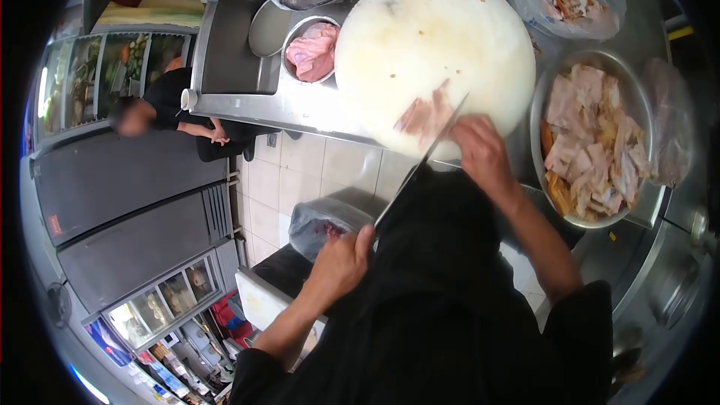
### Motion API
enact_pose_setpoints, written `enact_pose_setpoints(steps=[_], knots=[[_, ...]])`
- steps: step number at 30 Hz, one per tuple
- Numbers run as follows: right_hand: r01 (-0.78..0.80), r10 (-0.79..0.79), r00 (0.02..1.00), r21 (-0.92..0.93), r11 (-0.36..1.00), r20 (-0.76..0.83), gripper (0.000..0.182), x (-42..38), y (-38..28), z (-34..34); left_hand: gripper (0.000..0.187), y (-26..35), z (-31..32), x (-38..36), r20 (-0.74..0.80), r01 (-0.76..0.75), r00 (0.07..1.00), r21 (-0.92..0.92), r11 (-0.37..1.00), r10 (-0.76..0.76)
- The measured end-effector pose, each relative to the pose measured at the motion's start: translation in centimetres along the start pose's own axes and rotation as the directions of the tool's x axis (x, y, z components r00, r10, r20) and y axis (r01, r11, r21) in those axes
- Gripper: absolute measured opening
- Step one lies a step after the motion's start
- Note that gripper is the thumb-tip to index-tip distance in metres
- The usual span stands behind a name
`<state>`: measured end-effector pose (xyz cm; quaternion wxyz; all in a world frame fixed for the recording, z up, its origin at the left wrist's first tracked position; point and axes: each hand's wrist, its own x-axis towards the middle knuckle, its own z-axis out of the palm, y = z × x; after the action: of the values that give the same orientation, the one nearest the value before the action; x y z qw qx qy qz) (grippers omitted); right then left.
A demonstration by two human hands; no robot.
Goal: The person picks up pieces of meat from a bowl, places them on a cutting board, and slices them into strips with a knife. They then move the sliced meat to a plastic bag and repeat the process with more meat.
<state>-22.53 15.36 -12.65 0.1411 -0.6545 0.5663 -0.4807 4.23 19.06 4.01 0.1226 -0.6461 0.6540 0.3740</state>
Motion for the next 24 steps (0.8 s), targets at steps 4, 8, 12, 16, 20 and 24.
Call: enact_pose_setpoints(steps=[4,8,12,16,20,24], knots=[[0.006,-0.006,1.000,0.000,1.000,0.029,0.017,0.4,0.1,-0.2,0.058,-1.3,-0.6,-1.9,0.037,0.070,0.997,0.029,0.997,-0.071],[0.003,-0.003,1.000,-0.007,1.000,0.018,0.018,0.1,0.4,0.0,0.059,-0.5,-1.4,-2.4,0.025,0.061,0.998,-0.024,0.998,-0.061],[-0.002,0.002,1.000,-0.015,1.000,0.011,0.018,0.1,0.4,0.2,0.059,-0.9,-1.2,-2.6,0.067,0.086,0.994,0.023,0.996,-0.087],[0.013,-0.012,1.000,-0.029,0.999,0.025,0.018,0.0,0.6,0.3,0.060,-2.0,0.8,-1.3,0.082,0.062,0.994,0.075,0.995,-0.068],[0.006,-0.008,0.996,0.028,1.000,0.092,0.017,0.3,0.3,-0.3,0.062,-0.8,3.0,3.7,0.030,0.000,1.000,-0.023,1.000,0.001],[0.032,-0.032,0.980,0.003,0.999,0.198,0.019,1.2,0.6,-1.5,0.065,-0.3,0.9,4.0,-0.001,0.044,0.999,-0.086,0.995,-0.044]])
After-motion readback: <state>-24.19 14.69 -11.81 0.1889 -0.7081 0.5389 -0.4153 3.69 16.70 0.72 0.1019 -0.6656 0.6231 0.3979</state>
